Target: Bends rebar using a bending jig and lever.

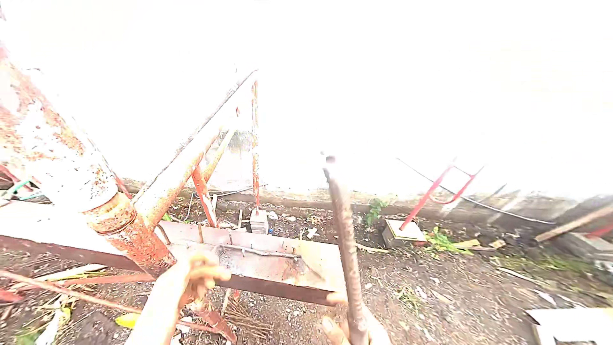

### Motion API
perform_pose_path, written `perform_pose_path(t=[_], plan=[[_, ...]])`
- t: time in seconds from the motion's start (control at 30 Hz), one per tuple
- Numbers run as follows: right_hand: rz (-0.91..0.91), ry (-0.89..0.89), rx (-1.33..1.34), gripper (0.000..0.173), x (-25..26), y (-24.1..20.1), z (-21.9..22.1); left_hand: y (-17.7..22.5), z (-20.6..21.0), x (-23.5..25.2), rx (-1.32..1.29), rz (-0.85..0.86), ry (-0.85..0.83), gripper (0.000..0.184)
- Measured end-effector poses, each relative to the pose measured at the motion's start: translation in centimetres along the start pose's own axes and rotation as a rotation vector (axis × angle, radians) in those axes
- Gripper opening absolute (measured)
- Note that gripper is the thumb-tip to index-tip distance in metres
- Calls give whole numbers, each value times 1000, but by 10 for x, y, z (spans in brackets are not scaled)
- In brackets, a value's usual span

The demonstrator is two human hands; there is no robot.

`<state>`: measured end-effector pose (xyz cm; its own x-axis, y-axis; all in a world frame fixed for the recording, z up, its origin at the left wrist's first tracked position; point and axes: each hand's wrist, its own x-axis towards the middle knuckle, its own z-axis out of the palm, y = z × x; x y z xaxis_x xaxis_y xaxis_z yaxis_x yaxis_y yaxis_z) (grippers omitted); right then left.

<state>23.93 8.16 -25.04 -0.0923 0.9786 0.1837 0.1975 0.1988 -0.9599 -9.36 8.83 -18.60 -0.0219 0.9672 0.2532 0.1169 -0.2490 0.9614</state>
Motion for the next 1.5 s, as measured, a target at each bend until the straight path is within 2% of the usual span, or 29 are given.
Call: perform_pose_path(t=[0.07,0.17,0.23,0.33,0.47,0.53,0.63,0.7,0.83,0.97,1.07,1.2,1.3,1.5], plan=[[0,33,5,59,24,-30,-8,12,14,26,152,81,106,43],[-138,118,44,62,70,-52,-11,24,27,53,308,107,220,28],[-175,135,41,58,96,-65,-9,25,26,61,391,148,232,31],[-137,113,55,36,113,-83,-2,15,25,65,483,262,283,34],[-75,92,45,20,123,-89,7,-5,40,61,574,274,481,42],[-44,93,18,19,127,-94,8,-25,51,61,564,257,578,45],[-5,73,1,18,134,-99,10,-55,55,76,580,309,693,39],[6,75,0,21,140,-100,8,-59,53,88,598,353,689,35],[11,130,40,28,143,-84,-12,-38,51,110,511,497,509,34],[54,222,112,25,128,-45,-44,7,50,133,472,575,74,34],[136,302,199,22,113,-14,-58,39,68,144,513,645,-183,28],[249,388,359,13,102,25,-62,68,108,156,698,659,-375,25],[328,419,433,12,89,49,-60,72,135,169,742,696,-501,26],[405,368,492,9,37,69,-45,82,166,174,821,840,-747,23]])
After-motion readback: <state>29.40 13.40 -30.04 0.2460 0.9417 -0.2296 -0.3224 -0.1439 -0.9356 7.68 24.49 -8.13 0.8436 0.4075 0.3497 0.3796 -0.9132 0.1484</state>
